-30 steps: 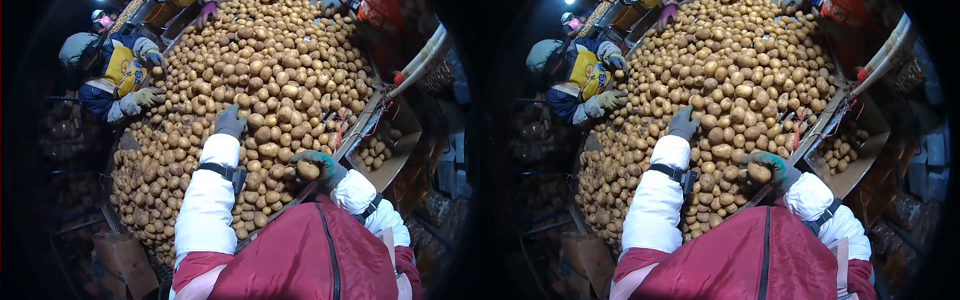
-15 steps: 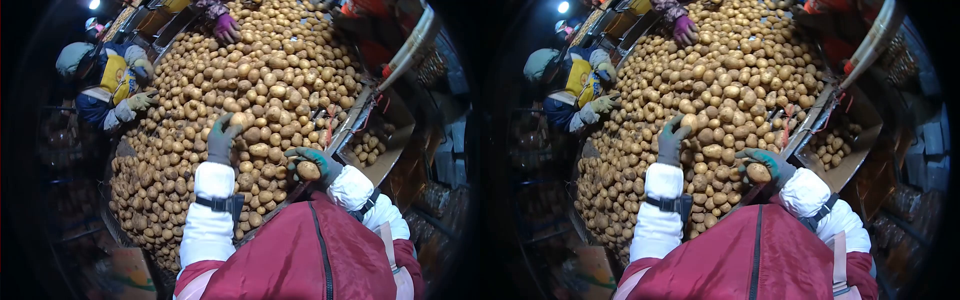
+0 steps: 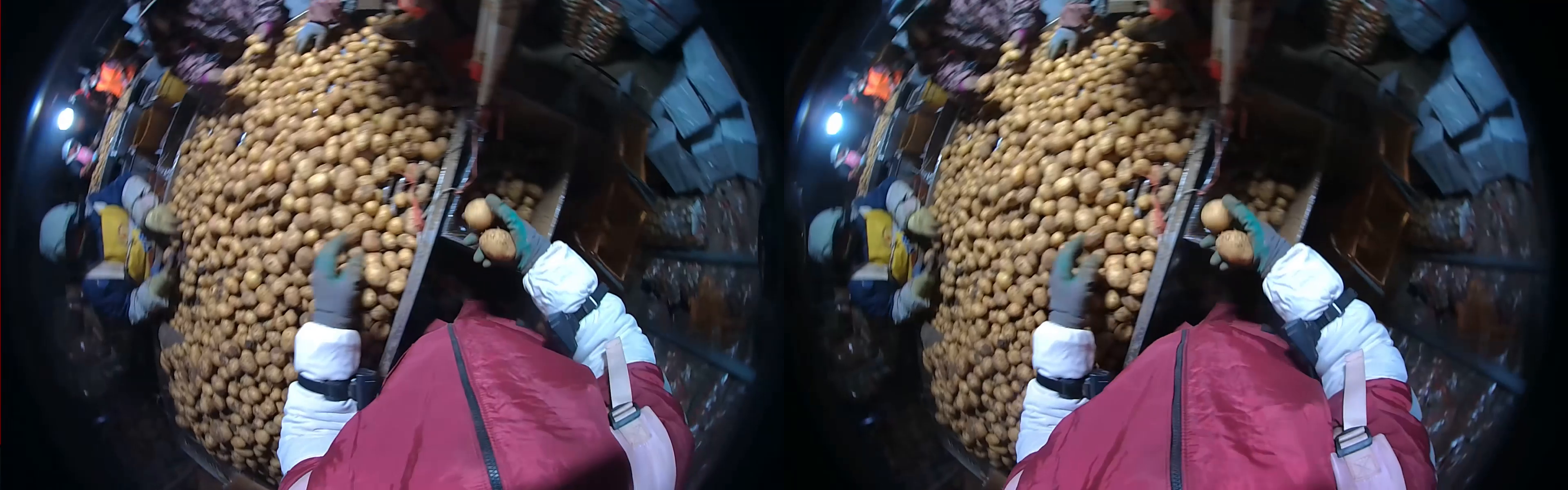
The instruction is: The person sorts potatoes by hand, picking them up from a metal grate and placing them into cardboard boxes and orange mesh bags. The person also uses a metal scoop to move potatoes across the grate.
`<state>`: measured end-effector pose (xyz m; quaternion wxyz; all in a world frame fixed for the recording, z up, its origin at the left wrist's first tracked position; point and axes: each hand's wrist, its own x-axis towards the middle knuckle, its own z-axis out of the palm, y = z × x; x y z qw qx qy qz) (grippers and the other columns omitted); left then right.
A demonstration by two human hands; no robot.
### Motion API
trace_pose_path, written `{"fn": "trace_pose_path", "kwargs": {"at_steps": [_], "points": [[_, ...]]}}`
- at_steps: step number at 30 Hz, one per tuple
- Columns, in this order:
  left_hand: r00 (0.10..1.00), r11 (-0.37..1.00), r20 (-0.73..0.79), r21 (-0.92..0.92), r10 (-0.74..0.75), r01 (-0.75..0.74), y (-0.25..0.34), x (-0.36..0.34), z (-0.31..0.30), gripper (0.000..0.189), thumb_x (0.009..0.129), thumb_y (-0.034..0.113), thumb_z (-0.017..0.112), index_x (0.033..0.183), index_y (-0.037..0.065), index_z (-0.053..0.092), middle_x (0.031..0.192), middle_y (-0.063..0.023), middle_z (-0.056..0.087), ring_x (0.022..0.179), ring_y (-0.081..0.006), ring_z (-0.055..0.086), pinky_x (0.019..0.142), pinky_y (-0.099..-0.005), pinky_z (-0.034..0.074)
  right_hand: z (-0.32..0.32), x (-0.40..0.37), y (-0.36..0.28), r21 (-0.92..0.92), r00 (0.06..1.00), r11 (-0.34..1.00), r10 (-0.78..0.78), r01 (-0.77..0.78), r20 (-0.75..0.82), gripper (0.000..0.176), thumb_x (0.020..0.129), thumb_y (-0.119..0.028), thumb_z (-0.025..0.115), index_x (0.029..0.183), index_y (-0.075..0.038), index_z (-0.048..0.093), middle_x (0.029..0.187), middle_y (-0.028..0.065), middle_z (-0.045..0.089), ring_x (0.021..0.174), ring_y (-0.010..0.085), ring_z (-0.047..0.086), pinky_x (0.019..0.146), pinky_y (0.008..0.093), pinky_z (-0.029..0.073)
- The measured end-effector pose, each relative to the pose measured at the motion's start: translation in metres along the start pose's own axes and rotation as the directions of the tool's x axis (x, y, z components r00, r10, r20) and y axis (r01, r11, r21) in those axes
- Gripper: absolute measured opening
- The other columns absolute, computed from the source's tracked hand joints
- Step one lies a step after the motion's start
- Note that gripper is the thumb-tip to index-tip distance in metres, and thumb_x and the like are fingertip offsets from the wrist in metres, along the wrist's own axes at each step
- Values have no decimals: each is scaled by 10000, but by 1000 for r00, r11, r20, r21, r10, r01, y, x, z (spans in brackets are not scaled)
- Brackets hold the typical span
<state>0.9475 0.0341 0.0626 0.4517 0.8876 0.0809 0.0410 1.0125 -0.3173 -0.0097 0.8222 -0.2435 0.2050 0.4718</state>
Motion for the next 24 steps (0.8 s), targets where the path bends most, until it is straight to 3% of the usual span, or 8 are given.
{"fn": "trace_pose_path", "kwargs": {"at_steps": [4, 6, 8, 15, 18, 22, 23, 24], "points": [[972, 951, -233, 304, 23, 51, -82, 12, -27, 646, 808, 168, 758, 1363, -22, 487, 1381, -235, 489, 1293, -340, 455, 1110, -415, 341, -60, -44, -8, -86, 962, 995, -76, 55, -263, 759, 921, -689, 449, 1264, -18, 538, 840, 250, 682, 634, 372, 697, 487, 441, 573], [994, 862, -109, 502, -17, 70, -116, 12, -40, 814, 774, 223, 774, 1444, -25, 383, 1443, -252, 432, 1363, -389, 382, 1160, -438, 275, -75, -73, -2, -177, 936, 982, -122, 65, -329, 775, 937, -680, 421, 1298, -2, 527, 813, 204, 679, 631, 337, 697, 524, 424, 588], [985, 860, -151, 489, -83, 148, -118, 9, -24, 969, 718, 225, 801, 1507, 1, 286, 1490, -257, 379, 1406, -384, 333, 1179, -432, 252, -94, -104, 7, -110, 923, 980, -191, 163, -335, 759, 941, -666, 431, 1283, 3, 539, 819, 203, 678, 634, 336, 696, 530, 426, 591], [973, 806, -141, 544, -183, 231, -112, 27, -21, 919, 716, 196, 789, 1506, 63, 337, 1447, -269, 431, 1347, -399, 413, 1116, -434, 341, -187, -206, 2, -75, 748, 888, -424, 453, -509, 751, 942, -627, 462, 1285, 38, 530, 885, 222, 657, 664, 352, 676, 561, 447, 585], [969, 803, -142, 543, -201, 246, -111, 33, -20, 877, 736, 186, 773, 1505, 109, 359, 1419, -270, 460, 1310, -407, 452, 1098, -444, 361, -213, -242, -17, -166, 589, 833, -500, 528, -635, 751, 908, -640, 521, 1263, 21, 557, 895, 210, 661, 664, 344, 671, 552, 430, 569], [979, 856, -139, 479, -148, 197, -92, 40, -16, 841, 752, 203, 791, 1464, 0, 391, 1389, -245, 521, 1290, -342, 505, 1076, -394, 392, -229, -272, -44, -321, 324, 775, -547, 545, -772, 521, 900, -560, 611, 1077, -71, 644, 821, 114, 673, 624, 253, 647, 549, 365, 541], [973, 871, -183, 490, 141, -34, -150, 49, -13, 826, 762, 202, 784, 1457, -15, 392, 1384, -238, 527, 1282, -339, 508, 1071, -393, 398, -268, -280, -49, -401, 253, 741, -597, 539, -761, 439, 914, -526, 616, 1028, -103, 644, 790, 88, 667, 594, 224, 633, 549, 345, 536], [950, 849, -251, 528, 187, -27, -155, 54, -2, 819, 762, 220, 785, 1445, -18, 401, 1337, -239, 558, 1231, -355, 535, 1042, -405, 421, -414, -294, -60, -575, 114, 608, -735, 547, -668, 452, 928, -513, 608, 1121, -106, 639, 851, 71, 664, 672, 183, 633, 627, 315, 536]]}}
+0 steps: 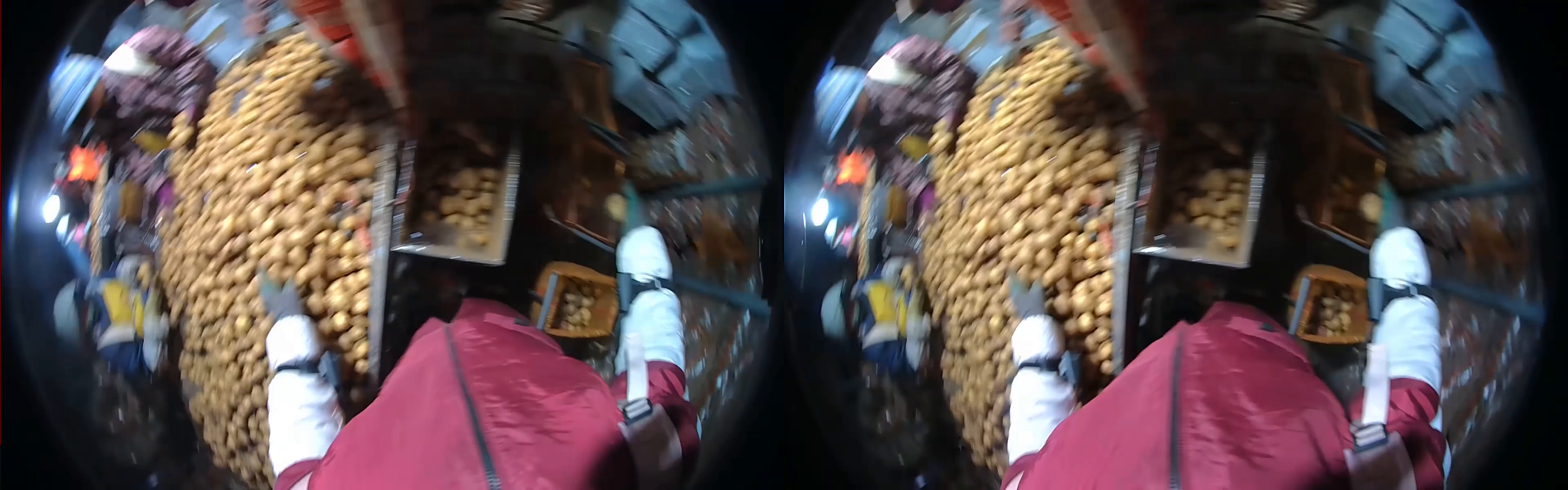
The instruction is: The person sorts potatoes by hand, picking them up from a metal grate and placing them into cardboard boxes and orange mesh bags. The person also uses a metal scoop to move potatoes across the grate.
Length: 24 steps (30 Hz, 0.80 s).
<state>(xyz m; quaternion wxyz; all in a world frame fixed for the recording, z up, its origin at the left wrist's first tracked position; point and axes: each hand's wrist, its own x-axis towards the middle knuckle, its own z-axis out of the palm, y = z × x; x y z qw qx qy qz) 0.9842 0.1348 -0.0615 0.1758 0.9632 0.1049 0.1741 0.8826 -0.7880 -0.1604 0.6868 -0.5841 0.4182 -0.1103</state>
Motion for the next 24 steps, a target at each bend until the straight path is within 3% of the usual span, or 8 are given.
{"fn": "trace_pose_path", "kwargs": {"at_steps": [1, 2, 3, 7, 12, 15, 20, 24], "points": [[870, 874, 239, -129, -431, 469, 94, 18, -41, 828, 749, 244, 787, 1429, -39, 408, 1286, -261, 578, 1185, -381, 552, 1024, -427, 426, 15, -7, -15, -101, 996, 992, -76, 71, -38, 473, 932, -511, 602, 1176, -108, 646, 915, 51, 650, 782, 142, 614, 726, 288, 519], [913, 934, 196, 66, -358, 352, 94, 26, -28, 839, 724, 263, 799, 1404, -61, 428, 1255, -295, 579, 1169, -408, 555, 1021, -443, 421, 19, 2, -18, 68, 994, 996, -70, 64, 87, 493, 931, -507, 605, 1259, -139, 626, 1082, 41, 632, 967, 135, 587, 839, 310, 490], [974, 974, 48, 63, -221, 218, 83, 27, -11, 875, 700, 269, 813, 1405, -67, 419, 1241, -310, 578, 1162, -438, 546, 1031, -464, 406, 11, 39, -26, -24, 950, 950, 311, -311, 8, 508, 949, -493, 577, 1337, -165, 579, 1258, 34, 590, 1131, 137, 554, 916, 333, 466], [956, 949, 92, -126, -279, 289, 95, 28, 9, 909, 749, 303, 794, 1500, 80, 332, 1458, -305, 377, 1387, -434, 322, 1140, -467, 314, 115, 25, -44, 50, 934, 987, 130, -155, 332, 485, 991, -438, 499, 1426, -223, 492, 1459, 23, 494, 1316, 230, 481, 1065, 407, 367], [946, 945, 323, -305, -14, 118, 109, 2, -20, 788, 785, 267, 767, 1478, 158, 409, 1499, -241, 367, 1395, -395, 350, 1142, -437, 320, 378, -232, -127, -216, 666, 952, 307, -218, 680, 494, 972, -446, 558, 1292, -70, 563, 1063, 84, 667, 870, 202, 670, 739, 292, 545], [993, 979, 117, -197, -30, 53, 64, -16, -63, 621, 810, 213, 736, 1386, 127, 522, 1438, -226, 449, 1329, -376, 443, 1103, -425, 378, 448, -262, -78, -306, 243, 809, 471, -502, 848, 324, 966, -332, 576, 1167, -80, 605, 908, 48, 638, 745, 178, 628, 637, 267, 511], [972, 967, 67, -107, -227, 233, -7, -21, -106, 535, 814, 196, 703, 1314, 67, 561, 1332, -220, 546, 1255, -385, 494, 1071, -461, 396, 506, -373, -67, -504, 304, 817, 573, -279, 761, 301, 970, -336, 548, 1116, -88, 639, 902, 48, 665, 746, 176, 661, 678, 319, 535], [986, 976, 58, -141, -157, 164, -9, 6, -75, 553, 792, 228, 720, 1304, 92, 562, 1269, -181, 583, 1214, -373, 519, 1046, -462, 418, 528, -413, -38, -591, 88, 778, 618, -215, 781, 400, 969, -413, 551, 1142, -68, 652, 937, 88, 684, 724, 209, 675, 659, 317, 558]]}}
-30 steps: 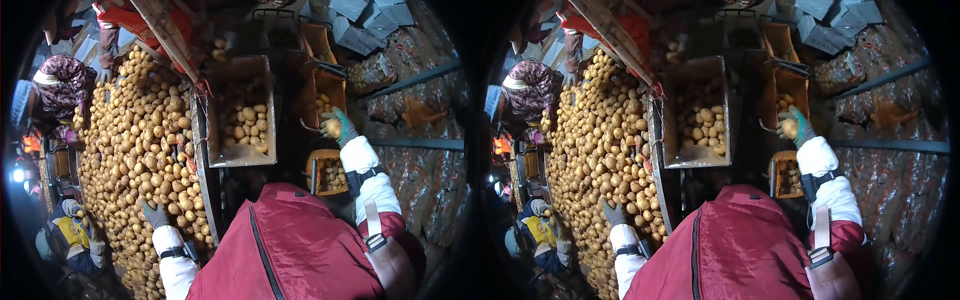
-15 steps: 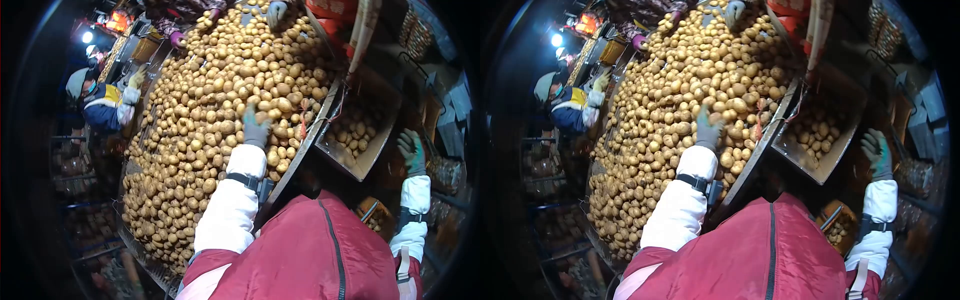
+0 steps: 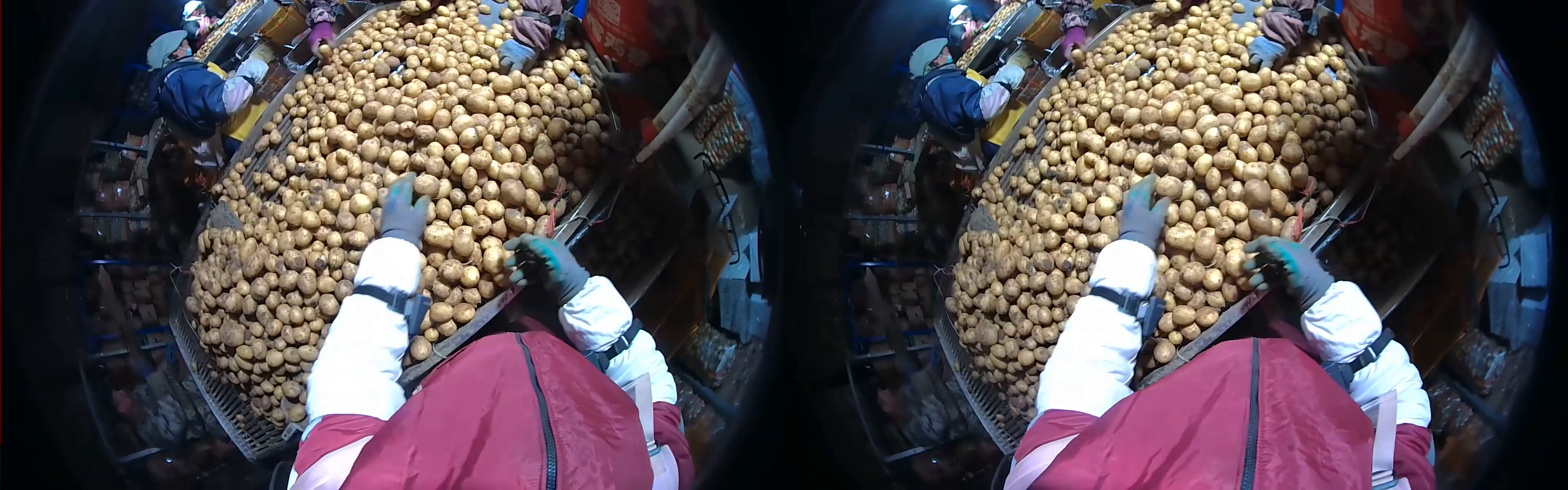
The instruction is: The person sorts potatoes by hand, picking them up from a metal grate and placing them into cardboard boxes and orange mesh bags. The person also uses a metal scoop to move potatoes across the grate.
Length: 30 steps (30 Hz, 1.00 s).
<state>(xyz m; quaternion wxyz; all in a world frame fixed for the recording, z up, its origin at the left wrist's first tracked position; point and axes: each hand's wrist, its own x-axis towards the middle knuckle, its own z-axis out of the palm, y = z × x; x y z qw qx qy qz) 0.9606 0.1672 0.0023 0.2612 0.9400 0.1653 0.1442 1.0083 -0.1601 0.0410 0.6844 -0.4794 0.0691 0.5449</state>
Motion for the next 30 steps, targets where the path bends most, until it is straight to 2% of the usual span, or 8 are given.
{"fn": "trace_pose_path", "kwargs": {"at_steps": [4, 8, 10, 13, 17, 22, 26, 30], "points": [[998, 950, -16, 306, -59, 61, 15, 13, 26, 566, 763, 335, 744, 1280, 156, 595, 1217, -118, 607, 1125, -331, 562, 964, -452, 464, 22, 17, 10, -4, 995, 995, 96, -96, 22, 477, 977, -454, 538, 1238, -58, 582, 991, 103, 673, 718, 230, 658, 634, 328, 552], [989, 936, 141, -341, -41, 87, 57, -16, 14, 550, 786, 414, 739, 1242, 125, 631, 1153, -171, 645, 1093, -367, 595, 1003, -456, 446, 32, 33, 11, 124, 988, 983, 144, -137, -49, 614, 924, -611, 536, 1244, -88, 573, 1009, 110, 673, 725, 258, 661, 615, 354, 554], [950, 938, 263, -340, 170, -74, 72, -43, -1, 560, 813, 400, 732, 1259, 82, 615, 1195, -207, 623, 1140, -375, 575, 1021, -438, 439, 36, 43, 8, 296, 974, 929, 222, -224, 41, 574, 941, -615, 494, 1168, -106, 633, 1004, 92, 674, 726, 242, 660, 609, 329, 552], [993, 967, 103, -251, 55, -28, 42, -34, -38, 532, 811, 327, 750, 1233, 34, 612, 1207, -208, 623, 1146, -364, 575, 989, -427, 463, 46, 46, 7, 279, 981, 940, 194, -194, 28, 546, 952, -557, 519, 1147, -61, 635, 945, 99, 681, 700, 245, 657, 595, 310, 542], [967, 889, 25, 401, -252, 221, -58, -13, -84, 611, 777, 340, 756, 1293, 73, 569, 1253, -208, 584, 1164, -378, 540, 1011, -473, 429, 40, 43, 13, 215, 972, 953, 184, -213, 145, 445, 957, -429, 536, 1185, -58, 622, 1023, 90, 690, 825, 233, 688, 726, 327, 556], [960, 845, 22, 481, -280, 235, -70, 1, -78, 669, 796, 403, 726, 1364, 110, 530, 1219, -204, 592, 1129, -399, 551, 978, -476, 454, 50, 32, 16, 108, 985, 992, 42, -60, 166, 294, 933, -226, 570, 1078, 15, 656, 996, 124, 690, 892, 239, 676, 779, 350, 556], [944, 853, 95, -409, -315, 326, -69, 9, -85, 567, 873, 269, 710, 1379, 79, 538, 1202, -162, 616, 969, -276, 635, 899, -366, 512, 57, 27, 14, -136, 965, 977, -131, 165, 229, 239, 935, -127, 541, 1051, 41, 665, 952, 139, 685, 885, 235, 670, 793, 342, 554], [977, 945, -54, -269, -207, 186, -76, -7, -101, 483, 891, 189, 676, 1338, 40, 565, 1154, -156, 617, 958, -195, 602, 880, -310, 502, 47, 41, 17, 4, 970, 1000, -17, 17, 244, 274, 922, -105, 554, 1141, 44, 623, 979, 131, 688, 879, 240, 675, 791, 344, 561]]}}
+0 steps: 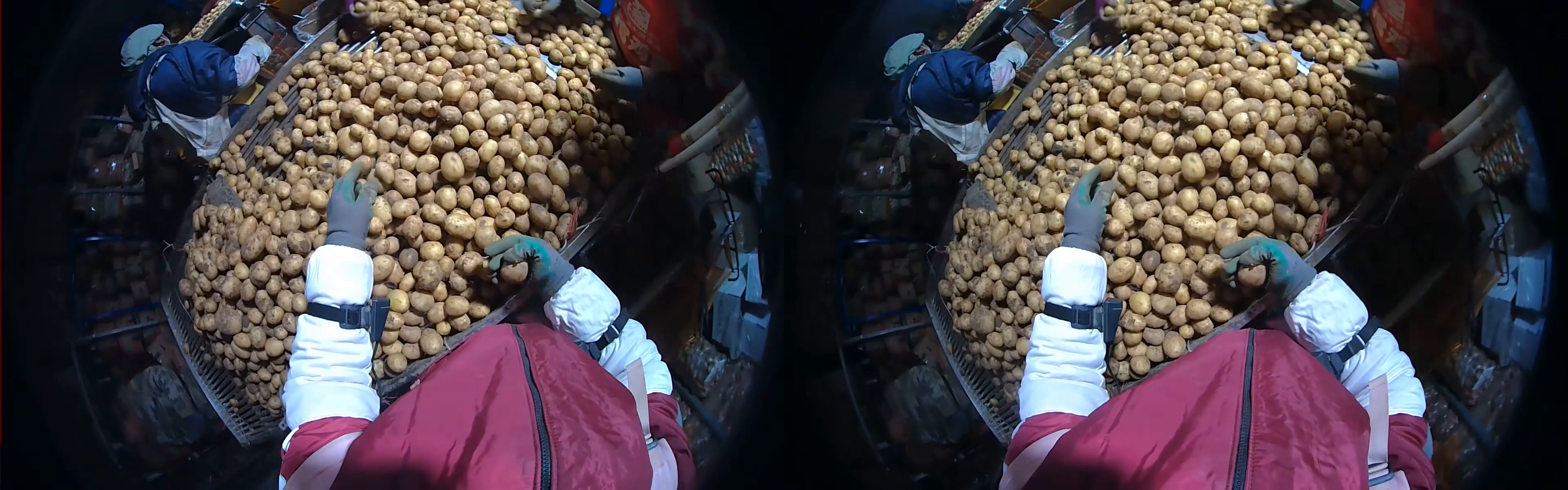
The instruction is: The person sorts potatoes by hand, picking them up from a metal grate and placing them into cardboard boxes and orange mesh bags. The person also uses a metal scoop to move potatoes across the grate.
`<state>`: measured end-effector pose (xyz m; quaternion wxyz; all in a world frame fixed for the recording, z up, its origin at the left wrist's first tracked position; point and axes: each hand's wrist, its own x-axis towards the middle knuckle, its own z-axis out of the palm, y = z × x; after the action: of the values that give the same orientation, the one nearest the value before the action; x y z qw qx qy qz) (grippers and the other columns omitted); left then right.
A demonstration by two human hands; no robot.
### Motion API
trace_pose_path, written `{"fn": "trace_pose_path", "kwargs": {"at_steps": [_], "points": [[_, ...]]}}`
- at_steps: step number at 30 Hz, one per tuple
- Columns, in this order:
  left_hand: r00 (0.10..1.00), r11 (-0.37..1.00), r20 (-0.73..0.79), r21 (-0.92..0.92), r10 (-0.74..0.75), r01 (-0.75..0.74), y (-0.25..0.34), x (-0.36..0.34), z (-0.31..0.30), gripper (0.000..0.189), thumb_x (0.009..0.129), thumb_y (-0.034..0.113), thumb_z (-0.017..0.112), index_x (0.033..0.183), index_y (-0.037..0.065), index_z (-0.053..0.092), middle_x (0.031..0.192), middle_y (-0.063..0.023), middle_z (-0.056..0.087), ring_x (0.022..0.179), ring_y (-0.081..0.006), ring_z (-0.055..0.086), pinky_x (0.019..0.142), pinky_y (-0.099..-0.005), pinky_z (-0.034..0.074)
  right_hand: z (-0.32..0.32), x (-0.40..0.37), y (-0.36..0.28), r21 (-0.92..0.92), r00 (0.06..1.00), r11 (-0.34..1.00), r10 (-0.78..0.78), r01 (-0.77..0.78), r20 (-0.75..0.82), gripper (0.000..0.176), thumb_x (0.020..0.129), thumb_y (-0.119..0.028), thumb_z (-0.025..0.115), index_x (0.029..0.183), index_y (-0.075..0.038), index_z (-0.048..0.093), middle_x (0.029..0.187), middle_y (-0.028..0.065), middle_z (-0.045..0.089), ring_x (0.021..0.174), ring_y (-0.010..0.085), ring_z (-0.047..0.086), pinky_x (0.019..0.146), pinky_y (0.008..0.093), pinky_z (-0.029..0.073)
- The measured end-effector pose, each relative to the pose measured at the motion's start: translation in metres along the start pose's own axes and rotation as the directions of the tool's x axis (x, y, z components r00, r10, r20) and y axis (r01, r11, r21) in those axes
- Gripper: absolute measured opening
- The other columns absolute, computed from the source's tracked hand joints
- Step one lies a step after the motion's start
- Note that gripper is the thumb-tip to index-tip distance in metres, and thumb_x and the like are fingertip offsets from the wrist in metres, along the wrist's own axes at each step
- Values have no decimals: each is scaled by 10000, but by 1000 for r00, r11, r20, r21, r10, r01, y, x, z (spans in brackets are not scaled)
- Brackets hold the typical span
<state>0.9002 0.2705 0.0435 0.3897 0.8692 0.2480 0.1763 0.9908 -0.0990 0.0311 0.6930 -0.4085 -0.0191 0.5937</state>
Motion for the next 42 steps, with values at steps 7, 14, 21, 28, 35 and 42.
{"fn": "trace_pose_path", "kwargs": {"at_steps": [7, 14, 21, 28, 35, 42], "points": [[991, 996, 130, 85, -12, 1, 32, -13, 52, 447, 892, 250, 696, 1273, 33, 611, 1209, -164, 632, 1068, -240, 626, 944, -328, 497, -2, -10, 8, -67, 996, 997, 19, -25, -87, 321, 965, -134, 497, 1227, 17, 604, 896, 117, 679, 750, 224, 681, 704, 325, 575], [959, 828, 283, 535, 9, -166, 52, 7, 152, 712, 734, 324, 758, 1373, 121, 517, 1290, -211, 566, 1214, -361, 533, 1019, -450, 448, -5, -53, -12, 284, 994, 955, 101, -82, -50, 342, 958, -105, 548, 1282, 2, 566, 910, 82, 634, 759, 170, 655, 689, 274, 551], [762, 953, 586, -273, 275, -134, 160, -72, 170, 675, 764, 303, 758, 1344, 33, 542, 1220, -217, 619, 1124, -344, 610, 969, -413, 483, -49, -89, 8, 92, 927, 925, -373, 368, 35, 384, 986, -197, 557, 1318, -9, 512, 1043, 109, 662, 962, 204, 672, 763, 337, 577], [550, 920, 738, -307, 391, -242, 216, -132, 210, 650, 801, 304, 772, 1347, 32, 550, 1264, -191, 620, 1190, -316, 587, 998, -387, 459, -111, -159, 48, 377, 980, 916, -71, 138, -187, 520, 983, -502, 507, 1275, -76, 568, 991, 158, 679, 738, 310, 707, 633, 412, 606], [596, 971, 777, -236, 204, -25, 176, -143, 217, 510, 868, 173, 717, 1331, 21, 567, 1240, -156, 627, 1132, -233, 608, 968, -328, 472, -254, -318, 83, 627, 884, 661, -120, 411, -453, 709, 844, -651, 594, 1192, -34, 594, 904, 293, 671, 763, 513, 660, 667, 667, 519], [559, 977, 816, -208, 148, 46, 191, -153, 224, 451, 901, 167, 697, 1310, 19, 580, 1264, -132, 610, 1144, -186, 592, 958, -306, 467, -324, -434, 42, 94, 278, 674, -170, 732, -945, 612, 931, -569, 539, 1305, -86, 506, 1091, 246, 660, 739, 403, 685, 622, 537, 587]]}}
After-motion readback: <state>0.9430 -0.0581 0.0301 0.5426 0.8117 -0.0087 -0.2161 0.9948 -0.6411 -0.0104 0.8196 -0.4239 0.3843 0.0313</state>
